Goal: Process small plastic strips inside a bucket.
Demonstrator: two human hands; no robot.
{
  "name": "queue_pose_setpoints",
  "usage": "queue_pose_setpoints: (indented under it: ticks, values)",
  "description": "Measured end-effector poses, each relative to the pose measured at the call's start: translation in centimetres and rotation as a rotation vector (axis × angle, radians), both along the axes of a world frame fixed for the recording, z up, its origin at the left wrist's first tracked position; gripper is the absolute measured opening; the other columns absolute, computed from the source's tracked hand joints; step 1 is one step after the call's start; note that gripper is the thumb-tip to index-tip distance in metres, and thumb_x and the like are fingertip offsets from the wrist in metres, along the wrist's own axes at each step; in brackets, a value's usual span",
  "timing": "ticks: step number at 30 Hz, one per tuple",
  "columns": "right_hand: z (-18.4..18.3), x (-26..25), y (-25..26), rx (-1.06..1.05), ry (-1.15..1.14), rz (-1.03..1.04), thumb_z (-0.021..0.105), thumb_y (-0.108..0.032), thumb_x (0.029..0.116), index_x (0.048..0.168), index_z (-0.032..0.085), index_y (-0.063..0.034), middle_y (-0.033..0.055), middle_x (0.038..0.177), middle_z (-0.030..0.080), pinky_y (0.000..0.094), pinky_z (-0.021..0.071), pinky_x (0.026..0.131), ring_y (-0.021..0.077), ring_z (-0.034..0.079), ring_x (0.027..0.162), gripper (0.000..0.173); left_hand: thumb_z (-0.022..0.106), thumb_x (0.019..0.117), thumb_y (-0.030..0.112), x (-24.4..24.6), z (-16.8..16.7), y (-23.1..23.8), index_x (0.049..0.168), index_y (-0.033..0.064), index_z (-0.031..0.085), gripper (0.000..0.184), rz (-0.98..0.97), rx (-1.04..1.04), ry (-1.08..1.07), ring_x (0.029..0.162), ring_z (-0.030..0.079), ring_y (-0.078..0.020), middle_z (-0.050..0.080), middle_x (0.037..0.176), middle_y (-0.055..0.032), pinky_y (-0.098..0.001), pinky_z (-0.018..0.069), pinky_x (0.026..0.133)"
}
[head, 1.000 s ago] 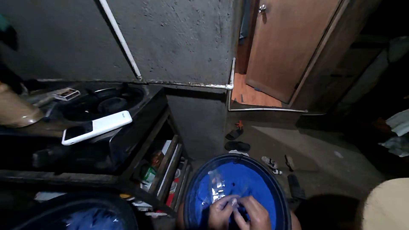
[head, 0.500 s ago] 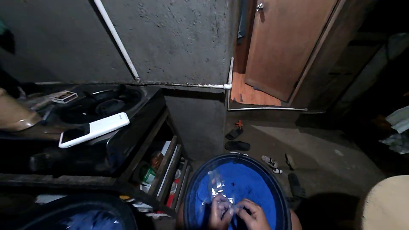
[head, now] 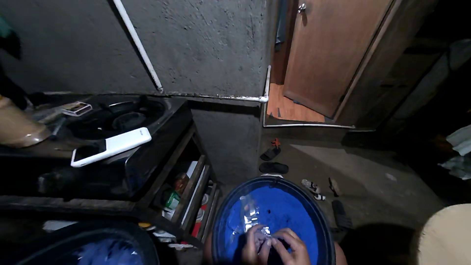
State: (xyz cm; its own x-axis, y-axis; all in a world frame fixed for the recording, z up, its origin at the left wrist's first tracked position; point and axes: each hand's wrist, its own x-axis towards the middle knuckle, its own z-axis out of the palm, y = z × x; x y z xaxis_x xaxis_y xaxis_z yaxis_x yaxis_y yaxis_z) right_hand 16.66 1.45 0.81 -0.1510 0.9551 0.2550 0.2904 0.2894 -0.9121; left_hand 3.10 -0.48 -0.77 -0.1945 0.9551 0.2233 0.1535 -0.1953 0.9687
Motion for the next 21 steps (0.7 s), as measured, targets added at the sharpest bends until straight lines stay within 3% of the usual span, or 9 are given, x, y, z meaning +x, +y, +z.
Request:
queue_pose_setpoints:
  ticks: [3, 5, 7, 8, 11, 13, 17, 21]
  values:
    - [-0.6, 0.3, 0.0, 0.209, -0.072, 0.091, 0.067, -0.01, 0.0943, 0.096, 0.077, 0.0001, 0.0133, 0.102, 0.072, 0.0279, 0.0557, 0.092, 0.0166, 0.068, 0.101, 0.014, 0.056, 0.0908, -0.002, -0.3, 0.0, 0.8, 0.124, -0.0057, 0.049, 0.034, 0.002, -0.136, -0.324, 0.07, 0.066, -0.0065, 0.067, 0.082, 0.0002, -0.0254, 0.0578, 0.065]
    - [-0.5, 0.5, 0.0, 0.307, -0.141, 0.205, 0.062, -0.012, 0.0974, 0.097, 0.075, 0.0001, 0.0138, 0.105, 0.073, 0.0335, 0.0517, 0.099, 0.0233, 0.067, 0.106, 0.017, 0.051, 0.0931, -0.006, -1.2, 0.3, 1.2, 0.112, 0.0005, 0.053, 0.02, -0.019, -0.281, -0.52, 0.065, 0.063, -0.0056, 0.066, 0.077, 0.0012, -0.0227, 0.0537, 0.062]
    - [-0.4, 0.5, -0.3, 0.275, -0.124, 0.253, 0.06, -0.009, 0.0988, 0.098, 0.073, 0.0031, 0.0157, 0.106, 0.073, 0.0345, 0.0515, 0.1, 0.0248, 0.067, 0.108, 0.018, 0.044, 0.0968, -0.006, -1.8, 0.4, 1.3, 0.097, 0.0052, 0.058, 0.017, -0.088, -0.405, -0.655, 0.061, 0.06, -0.0053, 0.065, 0.073, 0.0015, -0.0207, 0.0519, 0.058]
    - [-0.3, 0.4, -0.6, 0.202, -0.064, 0.234, 0.059, -0.007, 0.0984, 0.099, 0.072, 0.0058, 0.017, 0.105, 0.073, 0.0335, 0.0526, 0.099, 0.0227, 0.068, 0.106, 0.018, 0.042, 0.0986, -0.004, -2.1, 0.2, 1.2, 0.095, 0.0055, 0.061, 0.021, -0.135, -0.443, -0.675, 0.063, 0.061, -0.005, 0.066, 0.075, 0.0015, -0.0206, 0.0521, 0.06]
    - [0.7, -0.1, -1.3, -0.121, 0.152, 0.058, 0.06, -0.002, 0.0972, 0.104, 0.068, 0.0056, 0.0071, 0.091, 0.069, 0.0231, 0.0559, 0.079, 0.006, 0.066, 0.084, 0.013, 0.039, 0.1, 0.001, -2.4, -0.2, 0.2, 0.109, -0.0008, 0.065, 0.028, -0.256, -0.467, -0.651, 0.089, 0.067, -0.0097, 0.071, 0.098, -0.0027, -0.0287, 0.0561, 0.086]
    - [0.8, 0.1, -1.0, -0.276, 0.261, 0.006, 0.059, -0.001, 0.0971, 0.104, 0.066, 0.0026, 0.0019, 0.084, 0.068, 0.0235, 0.0566, 0.074, 0.0049, 0.065, 0.076, 0.01, 0.046, 0.0956, 0.0, -2.5, -0.5, -0.2, 0.118, -0.0024, 0.065, 0.03, -0.343, -0.369, -0.597, 0.097, 0.068, -0.0089, 0.073, 0.106, -0.0027, -0.0286, 0.055, 0.092]
    - [0.4, 0.4, -0.5, -0.367, 0.337, 0.038, 0.059, 0.0, 0.0966, 0.102, 0.066, 0.0009, 0.0005, 0.081, 0.068, 0.0248, 0.0579, 0.073, 0.0063, 0.066, 0.074, 0.009, 0.069, 0.0865, -0.005, -2.0, 0.4, -0.6, 0.117, -0.0052, 0.065, 0.03, -0.298, -0.344, -0.36, 0.093, 0.07, -0.0097, 0.073, 0.101, -0.0061, -0.0279, 0.0582, 0.087]
    - [0.3, 0.7, 0.8, -0.262, 0.283, -0.003, 0.062, -0.001, 0.094, 0.104, 0.061, -0.0007, -0.0003, 0.08, 0.067, 0.0241, 0.0569, 0.07, 0.0065, 0.065, 0.072, 0.01, 0.071, 0.0875, 0.002, -2.2, -0.4, -1.6, 0.118, -0.004, 0.064, 0.032, -0.361, -0.368, -0.232, 0.077, 0.067, -0.0058, 0.072, 0.085, -0.0005, -0.0256, 0.0571, 0.074]
